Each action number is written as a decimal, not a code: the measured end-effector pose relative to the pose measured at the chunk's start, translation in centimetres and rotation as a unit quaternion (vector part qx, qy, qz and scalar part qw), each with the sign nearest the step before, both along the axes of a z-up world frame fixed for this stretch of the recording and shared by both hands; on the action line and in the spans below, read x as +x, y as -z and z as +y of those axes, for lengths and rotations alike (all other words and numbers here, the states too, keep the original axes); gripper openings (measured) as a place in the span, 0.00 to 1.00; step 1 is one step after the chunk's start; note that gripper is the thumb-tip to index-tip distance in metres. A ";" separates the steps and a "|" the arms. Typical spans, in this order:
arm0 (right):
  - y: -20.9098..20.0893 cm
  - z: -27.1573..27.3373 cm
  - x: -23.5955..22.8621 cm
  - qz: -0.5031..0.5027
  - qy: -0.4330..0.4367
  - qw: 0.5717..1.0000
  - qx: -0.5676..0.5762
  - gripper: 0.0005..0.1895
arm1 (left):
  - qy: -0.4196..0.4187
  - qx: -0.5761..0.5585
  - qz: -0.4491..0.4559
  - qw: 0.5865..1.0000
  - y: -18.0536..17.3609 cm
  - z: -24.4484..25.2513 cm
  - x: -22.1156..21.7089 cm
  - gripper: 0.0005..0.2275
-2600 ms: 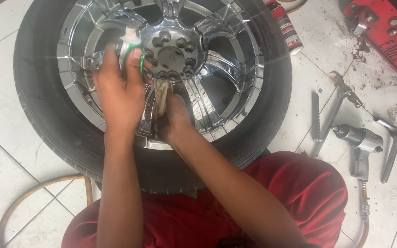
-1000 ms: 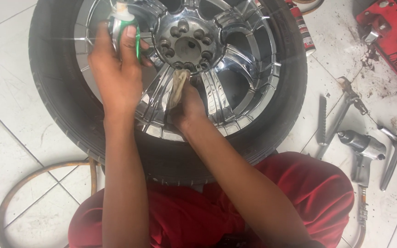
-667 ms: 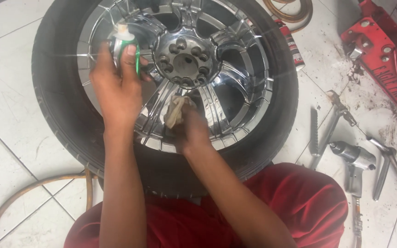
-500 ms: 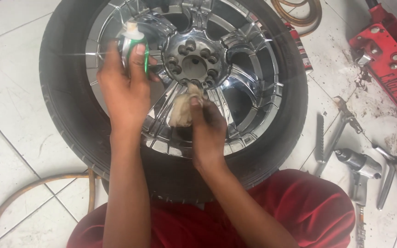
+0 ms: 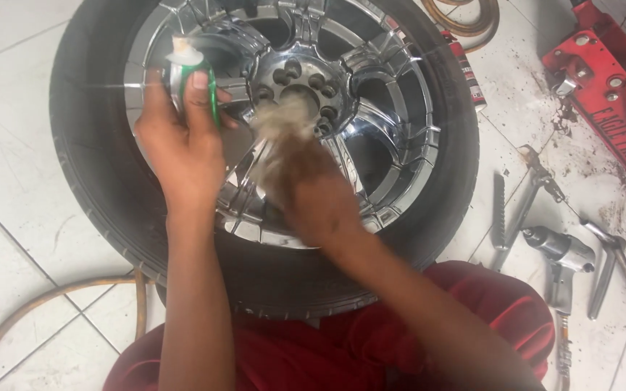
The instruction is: Apply polishing compound and rub a chrome car wheel with a cloth.
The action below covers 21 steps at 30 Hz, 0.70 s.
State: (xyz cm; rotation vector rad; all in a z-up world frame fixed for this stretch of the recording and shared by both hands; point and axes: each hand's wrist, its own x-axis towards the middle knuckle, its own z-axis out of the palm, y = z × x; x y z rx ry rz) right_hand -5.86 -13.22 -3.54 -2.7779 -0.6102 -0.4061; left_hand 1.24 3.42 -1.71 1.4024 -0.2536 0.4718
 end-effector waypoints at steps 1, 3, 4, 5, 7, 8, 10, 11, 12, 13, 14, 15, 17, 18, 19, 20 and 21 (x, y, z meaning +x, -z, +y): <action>0.4 -1.3 0.1 0.001 0.000 1.000 -0.001 0.17 | 0.000 -0.001 0.001 1.000 0.0 0.0 -0.2 0.10; 0.6 -4.0 1.1 0.011 0.026 1.000 -0.007 0.21 | -0.004 0.010 -0.013 1.000 -0.3 -0.1 -0.1 0.10; 0.5 -4.2 1.2 0.006 0.024 1.000 -0.009 0.21 | -0.006 0.008 -0.017 1.000 -0.9 -0.1 0.3 0.10; 0.6 -4.5 0.7 -0.002 -0.001 1.000 -0.004 0.17 | -0.008 0.018 -0.005 1.000 -1.0 -0.1 0.2 0.10; 0.4 -4.5 0.3 -0.010 -0.028 1.000 0.000 0.14 | -0.011 0.026 0.007 1.000 -1.0 -0.3 0.2 0.10; 0.0 -4.3 0.5 0.009 -0.021 0.999 0.038 0.19 | -0.013 0.025 -0.005 1.000 -0.8 -0.5 0.2 0.10; -0.5 -3.3 1.2 0.029 -0.019 0.996 0.082 0.25 | -0.019 0.030 -0.016 0.999 -0.7 -0.3 0.2 0.10; -0.7 -2.9 1.3 0.028 -0.033 0.992 0.120 0.27 | -0.017 0.026 -0.019 0.999 -0.7 -0.3 0.2 0.09; -0.9 -2.5 1.5 0.027 -0.048 0.986 0.157 0.28 | -0.016 0.023 -0.022 0.999 -0.6 -0.4 0.1 0.09; -0.4 -2.3 1.4 0.027 -0.046 0.986 0.157 0.28 | -0.014 0.023 -0.022 0.999 -0.6 -0.4 0.2 0.09; 0.0 -2.1 1.4 0.031 -0.094 0.984 0.150 0.27 | -0.010 0.024 -0.008 1.000 -0.7 -0.5 0.2 0.09; 0.4 -2.0 1.3 0.033 -0.142 0.979 0.143 0.27 | -0.006 0.026 0.004 1.000 -0.9 -0.6 0.3 0.09; 0.6 -1.5 1.0 0.044 -0.164 0.975 0.143 0.24 | -0.010 0.034 -0.008 0.999 -0.6 -0.8 0.2 0.09; 0.8 -1.1 0.8 0.058 -0.189 0.970 0.142 0.21 | -0.018 0.042 -0.019 0.999 -0.5 -0.7 0.2 0.09; 0.4 -1.1 1.0 0.057 -0.189 0.970 0.143 0.21 | -0.018 0.043 -0.019 0.999 -0.5 -0.7 0.3 0.09; 0.0 -1.0 1.1 0.049 -0.206 0.967 0.144 0.23 | -0.018 0.043 -0.014 0.999 -0.4 -0.6 0.3 0.10; -0.3 -1.0 1.1 0.042 -0.224 0.963 0.144 0.24 | -0.018 0.042 -0.009 0.999 -0.3 -0.6 0.3 0.10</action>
